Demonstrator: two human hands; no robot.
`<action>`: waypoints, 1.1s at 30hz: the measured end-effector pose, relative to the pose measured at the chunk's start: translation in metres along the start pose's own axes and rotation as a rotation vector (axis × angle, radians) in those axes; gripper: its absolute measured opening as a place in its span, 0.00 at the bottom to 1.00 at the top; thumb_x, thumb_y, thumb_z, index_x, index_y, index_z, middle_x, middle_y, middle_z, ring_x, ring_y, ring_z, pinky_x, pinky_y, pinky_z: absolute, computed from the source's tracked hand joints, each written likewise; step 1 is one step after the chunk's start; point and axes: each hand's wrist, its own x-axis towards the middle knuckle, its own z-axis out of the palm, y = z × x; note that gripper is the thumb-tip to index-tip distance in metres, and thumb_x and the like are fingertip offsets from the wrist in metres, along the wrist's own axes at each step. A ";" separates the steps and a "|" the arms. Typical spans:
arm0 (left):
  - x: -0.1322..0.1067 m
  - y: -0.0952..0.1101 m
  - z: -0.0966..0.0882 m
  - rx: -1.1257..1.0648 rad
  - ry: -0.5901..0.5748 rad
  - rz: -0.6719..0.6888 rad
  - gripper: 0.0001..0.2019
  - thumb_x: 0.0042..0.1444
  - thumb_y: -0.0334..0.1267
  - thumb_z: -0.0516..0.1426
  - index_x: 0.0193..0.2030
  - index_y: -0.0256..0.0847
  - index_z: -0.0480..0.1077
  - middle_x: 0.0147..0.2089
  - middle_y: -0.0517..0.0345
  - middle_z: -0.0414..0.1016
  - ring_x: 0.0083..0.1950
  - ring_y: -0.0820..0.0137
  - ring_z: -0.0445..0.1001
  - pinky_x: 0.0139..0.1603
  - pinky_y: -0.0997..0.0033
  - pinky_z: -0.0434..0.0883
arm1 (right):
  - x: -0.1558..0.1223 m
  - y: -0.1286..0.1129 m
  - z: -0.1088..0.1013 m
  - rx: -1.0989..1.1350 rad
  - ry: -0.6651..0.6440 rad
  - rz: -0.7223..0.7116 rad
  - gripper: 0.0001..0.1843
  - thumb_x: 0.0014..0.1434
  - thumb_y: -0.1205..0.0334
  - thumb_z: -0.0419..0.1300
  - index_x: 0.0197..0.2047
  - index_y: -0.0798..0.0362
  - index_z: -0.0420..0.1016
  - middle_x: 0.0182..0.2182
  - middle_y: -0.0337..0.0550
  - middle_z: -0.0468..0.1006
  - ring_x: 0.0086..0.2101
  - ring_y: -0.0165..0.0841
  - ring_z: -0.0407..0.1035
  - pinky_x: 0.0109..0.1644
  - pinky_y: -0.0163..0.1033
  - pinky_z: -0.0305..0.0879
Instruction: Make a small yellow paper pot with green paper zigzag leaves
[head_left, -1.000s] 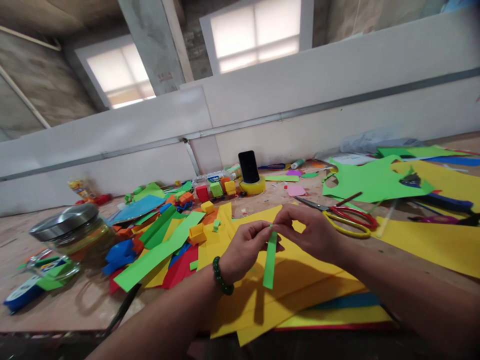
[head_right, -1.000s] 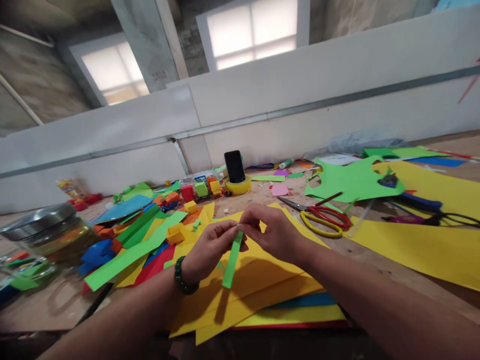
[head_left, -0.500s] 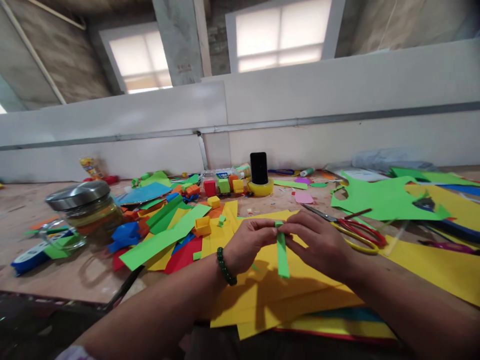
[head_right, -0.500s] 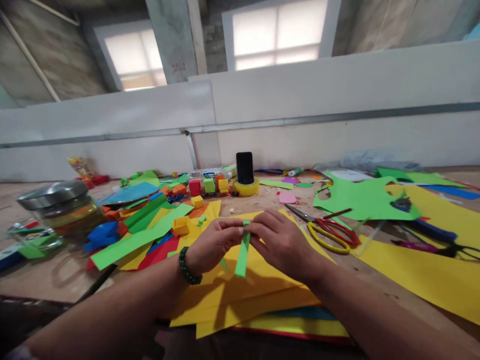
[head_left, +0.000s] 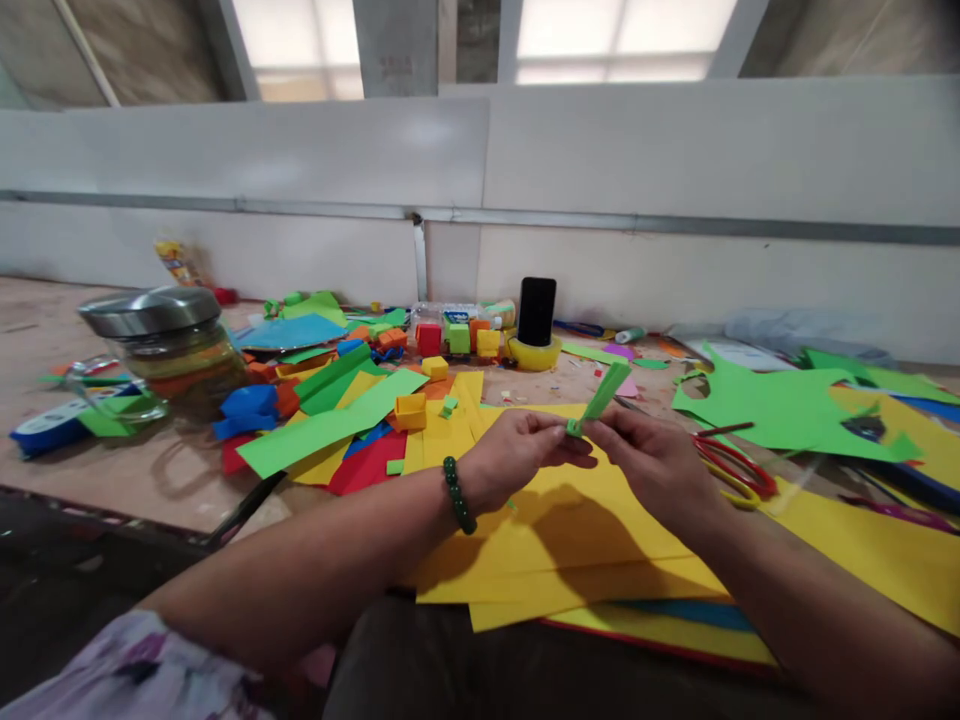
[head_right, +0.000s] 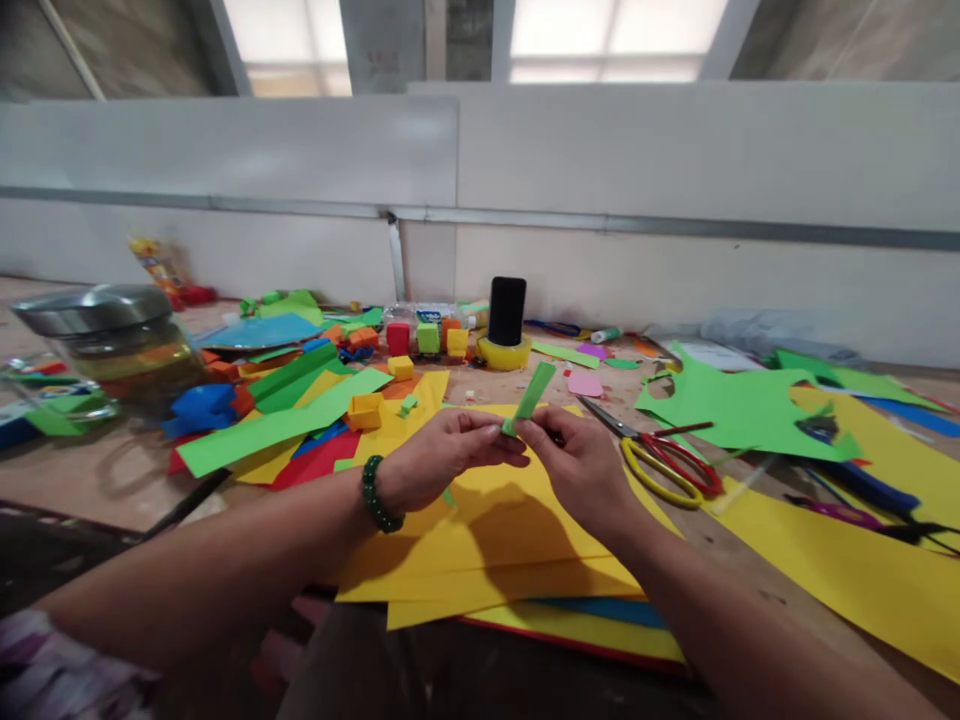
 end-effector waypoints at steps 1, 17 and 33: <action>0.000 0.001 0.000 -0.009 0.010 -0.025 0.06 0.52 0.35 0.60 0.31 0.33 0.75 0.30 0.54 0.78 0.35 0.71 0.77 0.50 0.66 0.68 | 0.000 0.001 0.001 0.046 -0.005 0.045 0.16 0.58 0.50 0.59 0.24 0.51 0.72 0.20 0.37 0.69 0.22 0.29 0.61 0.26 0.36 0.59; 0.001 0.004 -0.006 0.084 -0.019 -0.132 0.08 0.55 0.33 0.55 0.30 0.32 0.75 0.31 0.50 0.78 0.35 0.72 0.76 0.46 0.69 0.69 | 0.007 0.005 0.005 0.571 -0.116 0.490 0.19 0.40 0.52 0.72 0.22 0.54 0.68 0.18 0.33 0.70 0.20 0.24 0.64 0.24 0.32 0.64; -0.016 0.008 -0.004 0.871 0.136 0.667 0.09 0.58 0.37 0.56 0.40 0.44 0.77 0.36 0.52 0.78 0.38 0.66 0.73 0.42 0.70 0.65 | -0.009 -0.001 -0.009 -0.125 0.141 -0.485 0.08 0.53 0.66 0.65 0.38 0.49 0.71 0.31 0.41 0.77 0.31 0.33 0.72 0.35 0.39 0.70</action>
